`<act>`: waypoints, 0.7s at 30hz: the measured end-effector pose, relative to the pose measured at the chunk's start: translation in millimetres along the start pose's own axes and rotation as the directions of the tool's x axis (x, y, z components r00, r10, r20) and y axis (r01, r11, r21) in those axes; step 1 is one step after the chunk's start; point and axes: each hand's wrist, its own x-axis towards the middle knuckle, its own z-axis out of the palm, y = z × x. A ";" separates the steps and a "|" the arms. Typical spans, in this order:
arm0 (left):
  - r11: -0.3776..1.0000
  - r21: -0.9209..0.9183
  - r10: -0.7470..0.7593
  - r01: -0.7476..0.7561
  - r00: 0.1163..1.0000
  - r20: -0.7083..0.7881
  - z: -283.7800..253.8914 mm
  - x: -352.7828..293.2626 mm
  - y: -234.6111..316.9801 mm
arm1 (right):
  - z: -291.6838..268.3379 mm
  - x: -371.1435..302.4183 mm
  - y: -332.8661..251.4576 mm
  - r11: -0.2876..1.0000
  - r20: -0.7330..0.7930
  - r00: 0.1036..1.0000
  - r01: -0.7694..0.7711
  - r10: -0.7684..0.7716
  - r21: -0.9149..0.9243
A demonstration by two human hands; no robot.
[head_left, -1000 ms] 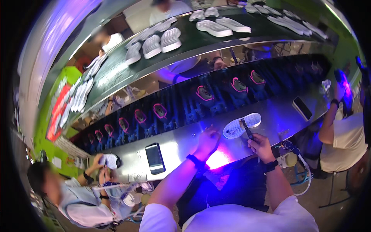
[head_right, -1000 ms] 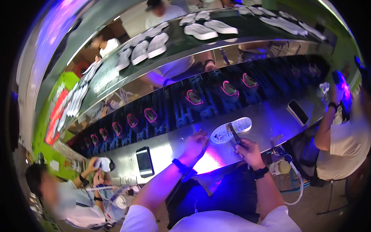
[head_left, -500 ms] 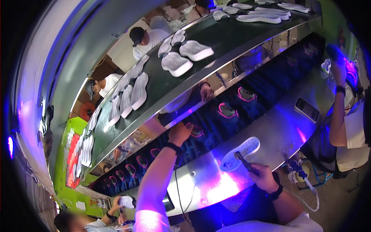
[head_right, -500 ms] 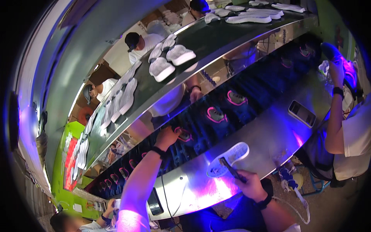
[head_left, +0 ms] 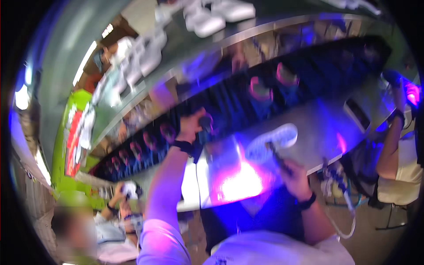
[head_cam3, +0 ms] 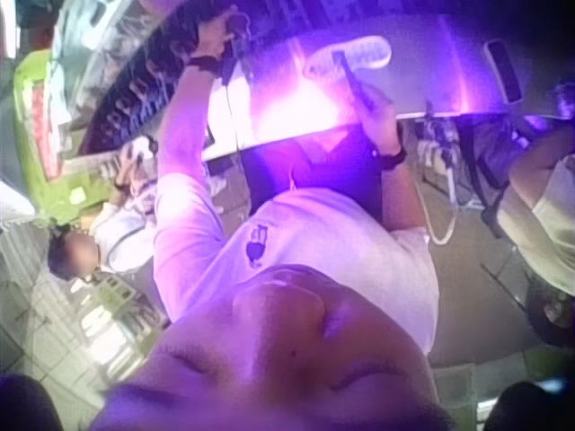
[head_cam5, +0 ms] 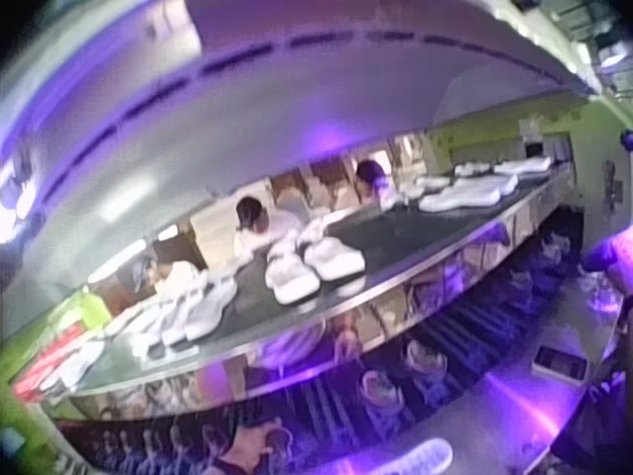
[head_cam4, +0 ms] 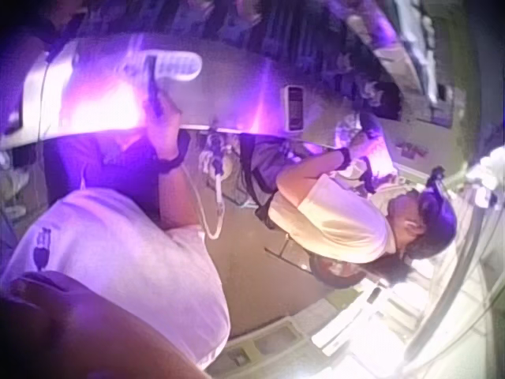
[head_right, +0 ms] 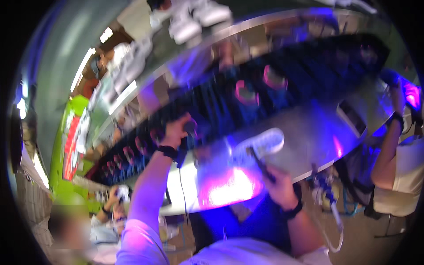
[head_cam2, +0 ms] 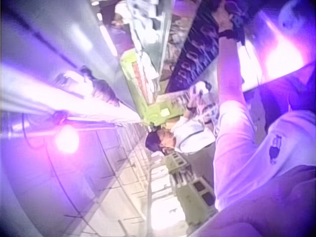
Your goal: The recorder is applying adhesive or treatment to shoe uppers and outsoles on a production line using a brush or applicator tool.
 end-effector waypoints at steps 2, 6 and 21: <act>0.692 -0.692 -0.105 0.208 0.977 0.188 -13.2 -69.6 25.5 | -11.3 3.1 -13.1 0.963 0.124 0.969 -0.232 0.216 0.138; 0.624 -0.746 -0.141 0.232 0.973 0.185 -27.8 -166.2 37.8 | -3.9 4.3 -6.0 0.915 0.150 0.950 -0.305 0.274 0.262; 0.816 0.277 0.557 -0.508 0.818 -0.142 3.1 -364.6 52.3 | 30.6 -40.9 -93.9 0.990 0.343 0.935 -0.047 0.091 -0.136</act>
